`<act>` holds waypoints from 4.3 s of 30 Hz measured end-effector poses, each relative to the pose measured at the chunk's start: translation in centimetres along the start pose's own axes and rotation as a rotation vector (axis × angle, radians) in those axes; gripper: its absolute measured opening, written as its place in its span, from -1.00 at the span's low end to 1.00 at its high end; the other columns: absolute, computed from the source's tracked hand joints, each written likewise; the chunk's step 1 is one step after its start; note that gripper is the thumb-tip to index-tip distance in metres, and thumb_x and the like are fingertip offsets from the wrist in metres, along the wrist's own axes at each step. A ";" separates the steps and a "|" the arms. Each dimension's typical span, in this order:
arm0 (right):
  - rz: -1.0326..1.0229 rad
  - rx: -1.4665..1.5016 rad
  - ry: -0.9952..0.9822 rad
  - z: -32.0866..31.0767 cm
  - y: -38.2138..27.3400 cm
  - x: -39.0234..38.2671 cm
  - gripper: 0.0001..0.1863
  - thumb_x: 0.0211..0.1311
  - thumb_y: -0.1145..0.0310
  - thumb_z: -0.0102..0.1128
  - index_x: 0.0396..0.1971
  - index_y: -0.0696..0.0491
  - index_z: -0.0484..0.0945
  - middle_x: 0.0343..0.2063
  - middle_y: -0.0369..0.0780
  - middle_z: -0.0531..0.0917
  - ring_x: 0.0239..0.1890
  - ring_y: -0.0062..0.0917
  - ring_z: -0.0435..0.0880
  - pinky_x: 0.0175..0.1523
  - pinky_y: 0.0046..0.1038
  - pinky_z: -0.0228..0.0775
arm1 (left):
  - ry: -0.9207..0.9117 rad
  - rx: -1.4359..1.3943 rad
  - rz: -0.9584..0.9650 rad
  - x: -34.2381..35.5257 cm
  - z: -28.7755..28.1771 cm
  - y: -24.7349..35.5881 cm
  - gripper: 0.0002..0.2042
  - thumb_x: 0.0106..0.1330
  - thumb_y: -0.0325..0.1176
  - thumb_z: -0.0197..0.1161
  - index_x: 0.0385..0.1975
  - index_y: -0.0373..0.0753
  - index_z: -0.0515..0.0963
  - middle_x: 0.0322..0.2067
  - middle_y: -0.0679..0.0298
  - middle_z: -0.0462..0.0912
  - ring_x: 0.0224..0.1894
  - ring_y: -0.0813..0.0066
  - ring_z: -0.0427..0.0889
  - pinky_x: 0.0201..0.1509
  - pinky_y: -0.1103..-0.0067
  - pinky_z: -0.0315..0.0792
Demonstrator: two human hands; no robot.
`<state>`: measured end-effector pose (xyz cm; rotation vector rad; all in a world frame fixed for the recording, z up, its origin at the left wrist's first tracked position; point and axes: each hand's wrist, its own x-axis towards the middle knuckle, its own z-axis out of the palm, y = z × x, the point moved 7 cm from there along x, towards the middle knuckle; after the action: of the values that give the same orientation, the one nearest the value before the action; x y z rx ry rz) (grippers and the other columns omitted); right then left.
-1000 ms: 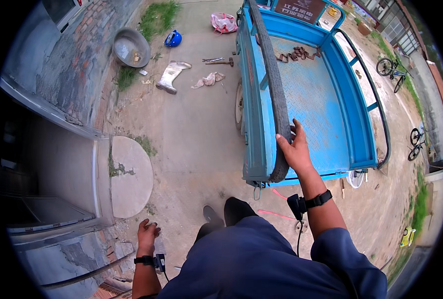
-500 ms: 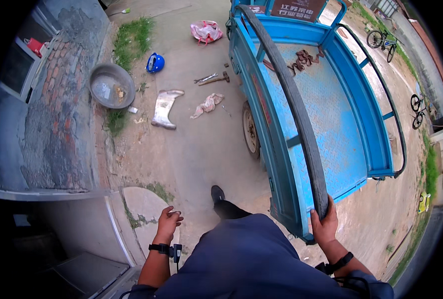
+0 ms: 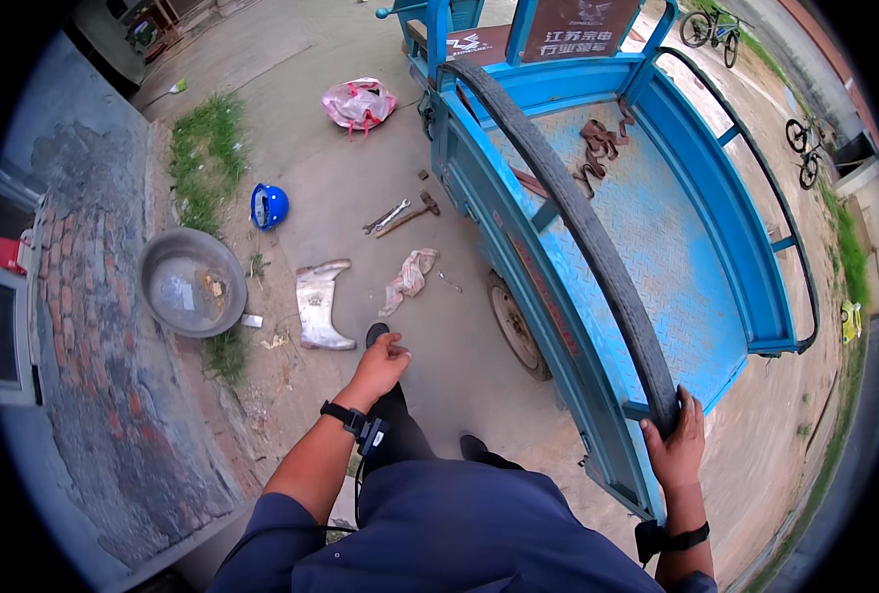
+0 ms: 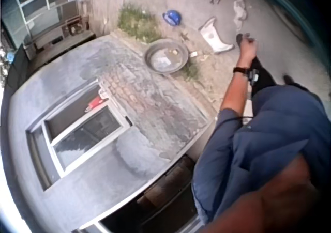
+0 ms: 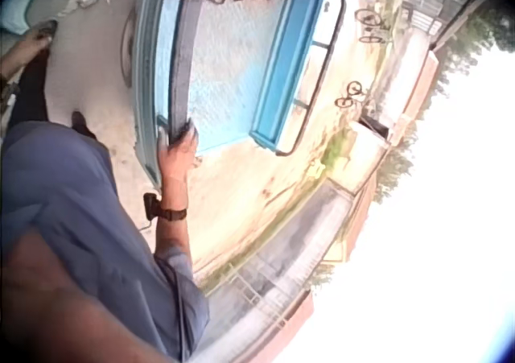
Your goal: The person works on the rear cargo bed of a blue three-wheeled vehicle. They repeatedly lift and lower the tailgate, inspect the hinge area, and use a wrench to tighten bolts on the frame. Tools and parts are visible on the ground nearby.
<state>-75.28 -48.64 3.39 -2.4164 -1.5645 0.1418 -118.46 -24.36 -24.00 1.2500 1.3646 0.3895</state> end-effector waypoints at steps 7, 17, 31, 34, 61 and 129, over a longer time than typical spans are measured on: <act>0.067 -0.103 0.097 6.6 -15.5 21.5 -0.15 -0.05 0.20 0.54 0.26 0.10 0.32 0.08 0.07 0.51 0.06 0.01 0.54 0.12 -0.15 0.43 | -0.087 0.279 0.208 22.7 -6.4 13.7 -0.44 0.28 -0.27 0.29 0.24 -0.36 0.34 0.03 0.03 0.62 0.01 0.20 0.67 0.10 0.40 0.53; 0.229 -0.219 0.058 9.0 -17.1 27.9 -0.37 -0.16 0.27 0.58 -0.06 0.11 0.46 -0.30 -0.05 0.62 -0.28 -0.03 0.63 -0.20 -0.16 0.48 | 0.066 0.221 0.464 46.4 -7.3 24.9 -0.40 0.21 -0.37 0.32 0.25 -0.36 0.30 0.12 -0.01 0.55 0.13 0.15 0.60 0.19 0.37 0.47; 0.256 -0.154 -0.025 9.3 -16.9 28.6 -0.40 -0.18 0.37 0.49 -0.06 0.12 0.42 -0.33 -0.05 0.56 -0.31 -0.02 0.58 -0.23 -0.15 0.45 | -0.003 0.483 0.442 48.6 -8.9 23.3 -0.69 0.26 -0.27 0.29 -0.10 -0.29 0.47 -0.35 -0.13 0.65 -0.23 -0.23 0.62 -0.19 0.11 0.49; 0.260 -0.163 -0.015 9.1 -17.1 28.8 -0.41 -0.18 0.37 0.49 -0.07 0.12 0.43 -0.33 -0.05 0.57 -0.31 -0.01 0.58 -0.23 -0.15 0.45 | -0.031 0.527 0.388 46.1 -10.7 24.4 -0.61 0.27 -0.23 0.31 0.01 -0.27 0.44 -0.38 -0.11 0.65 -0.26 -0.18 0.65 -0.22 0.13 0.51; 0.338 -0.225 0.051 9.0 -16.8 27.9 -0.40 -0.13 0.26 0.57 -0.06 0.09 0.50 -0.30 -0.02 0.64 -0.22 0.00 0.65 -0.14 -0.17 0.50 | -0.413 -0.415 -0.311 36.6 -5.2 16.0 -0.54 0.41 -0.07 0.26 0.15 -0.24 0.42 -0.02 0.24 0.59 -0.01 0.42 0.60 0.03 0.44 0.48; 1.083 0.730 -0.504 45.6 -14.9 -15.4 -0.51 0.13 0.44 0.37 0.08 0.10 0.48 -0.50 -0.25 0.63 -0.44 -0.52 0.62 -0.25 -0.44 0.50 | -0.115 -0.443 -0.698 34.9 8.6 -28.0 -0.64 0.54 -0.19 0.05 0.19 -0.24 0.38 0.07 0.17 0.60 0.11 0.26 0.60 0.20 0.32 0.42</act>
<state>-104.88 -49.43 -37.37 -2.3380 -0.0302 1.3087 -114.10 -9.69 -66.92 0.3842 1.4219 0.1099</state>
